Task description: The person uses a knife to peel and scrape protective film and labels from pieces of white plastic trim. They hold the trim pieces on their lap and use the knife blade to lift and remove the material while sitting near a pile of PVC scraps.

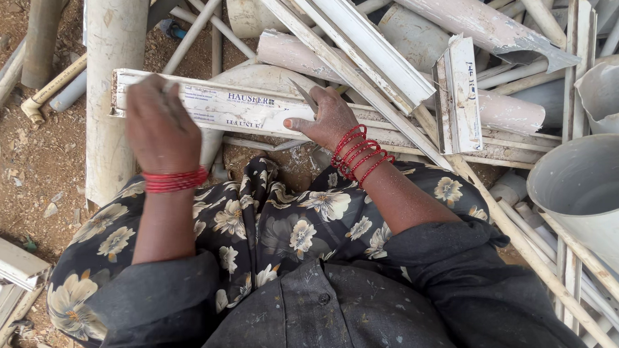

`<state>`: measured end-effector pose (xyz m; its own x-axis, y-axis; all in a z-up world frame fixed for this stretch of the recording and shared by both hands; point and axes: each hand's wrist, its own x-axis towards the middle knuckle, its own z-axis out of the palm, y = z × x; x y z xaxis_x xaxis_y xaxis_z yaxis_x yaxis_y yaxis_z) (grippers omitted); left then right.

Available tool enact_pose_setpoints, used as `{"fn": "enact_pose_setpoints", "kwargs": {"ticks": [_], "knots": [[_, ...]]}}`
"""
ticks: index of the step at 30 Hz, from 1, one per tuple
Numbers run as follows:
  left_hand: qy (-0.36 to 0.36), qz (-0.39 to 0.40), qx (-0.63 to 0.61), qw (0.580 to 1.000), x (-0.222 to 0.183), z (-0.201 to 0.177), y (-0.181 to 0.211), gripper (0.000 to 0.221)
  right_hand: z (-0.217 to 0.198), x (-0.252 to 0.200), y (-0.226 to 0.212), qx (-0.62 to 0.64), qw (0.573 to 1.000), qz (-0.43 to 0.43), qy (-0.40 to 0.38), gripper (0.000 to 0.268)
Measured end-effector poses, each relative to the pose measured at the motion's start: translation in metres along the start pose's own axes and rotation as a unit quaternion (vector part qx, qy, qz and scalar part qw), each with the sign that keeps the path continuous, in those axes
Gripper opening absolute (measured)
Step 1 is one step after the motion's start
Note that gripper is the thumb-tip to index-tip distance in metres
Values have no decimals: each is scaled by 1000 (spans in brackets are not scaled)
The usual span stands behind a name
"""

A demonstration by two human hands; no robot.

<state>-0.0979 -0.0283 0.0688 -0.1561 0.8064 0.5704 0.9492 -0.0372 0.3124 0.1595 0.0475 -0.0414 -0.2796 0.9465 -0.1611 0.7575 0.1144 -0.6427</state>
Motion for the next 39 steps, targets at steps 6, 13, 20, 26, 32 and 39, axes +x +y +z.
{"fn": "enact_pose_setpoints", "kwargs": {"ticks": [6, 13, 20, 26, 32, 39], "knots": [[48, -4, -83, 995, 1, -29, -37, 18, -6, 6, 6, -9, 999, -32, 15, 88], [-234, -153, -84, 956, -14, 15, -37, 17, -56, -4, 16, -29, 998, 11, 50, 49], [-147, 38, -223, 963, -17, 9, -30, 22, -67, -27, -13, 303, 952, 24, -38, 23], [-329, -192, -249, 891, -16, 12, 8, 50, -51, -37, -33, 344, 926, -5, -154, 36], [-242, 89, -234, 937, -18, 17, 38, 105, -43, -39, -28, 415, 857, -48, -301, 48], [-175, 137, -132, 966, -26, 16, 34, 121, -39, -38, -24, 404, 866, -65, -289, 31]]}}
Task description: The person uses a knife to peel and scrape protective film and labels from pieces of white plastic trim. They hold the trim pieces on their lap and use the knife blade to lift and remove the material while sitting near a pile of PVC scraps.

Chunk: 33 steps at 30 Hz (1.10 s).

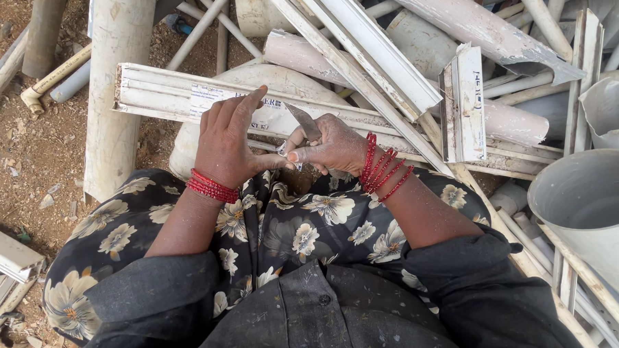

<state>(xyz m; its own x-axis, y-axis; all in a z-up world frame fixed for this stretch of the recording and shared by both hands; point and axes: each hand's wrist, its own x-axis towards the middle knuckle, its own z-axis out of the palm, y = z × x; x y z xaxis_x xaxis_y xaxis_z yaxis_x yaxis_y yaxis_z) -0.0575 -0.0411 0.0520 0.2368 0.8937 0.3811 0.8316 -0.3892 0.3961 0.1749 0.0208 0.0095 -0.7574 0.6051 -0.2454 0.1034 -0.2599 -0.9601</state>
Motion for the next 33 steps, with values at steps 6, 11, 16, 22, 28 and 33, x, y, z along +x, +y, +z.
{"fn": "enact_pose_setpoints", "kwargs": {"ticks": [6, 11, 16, 22, 28, 33], "knots": [[15, -128, -16, 992, -6, 0, -30, 86, -7, -11, -9, -124, 991, 39, 33, 21], [-4, -119, 46, 992, -9, -13, -53, 81, -29, -23, -24, -385, 910, 77, 133, 21], [-95, -142, 97, 981, 2, 0, -56, 123, -45, -37, -44, -343, 904, -4, 255, 19], [-108, -176, 17, 978, 5, 15, -65, 82, -48, -45, -53, -208, 919, -25, 334, 22], [-116, -183, 11, 976, 4, 54, -29, 83, -48, -38, -37, 18, 955, -66, 287, 39], [-49, -93, 164, 981, 11, 40, 0, 101, -38, -27, -27, 115, 955, -85, 258, 57]]}}
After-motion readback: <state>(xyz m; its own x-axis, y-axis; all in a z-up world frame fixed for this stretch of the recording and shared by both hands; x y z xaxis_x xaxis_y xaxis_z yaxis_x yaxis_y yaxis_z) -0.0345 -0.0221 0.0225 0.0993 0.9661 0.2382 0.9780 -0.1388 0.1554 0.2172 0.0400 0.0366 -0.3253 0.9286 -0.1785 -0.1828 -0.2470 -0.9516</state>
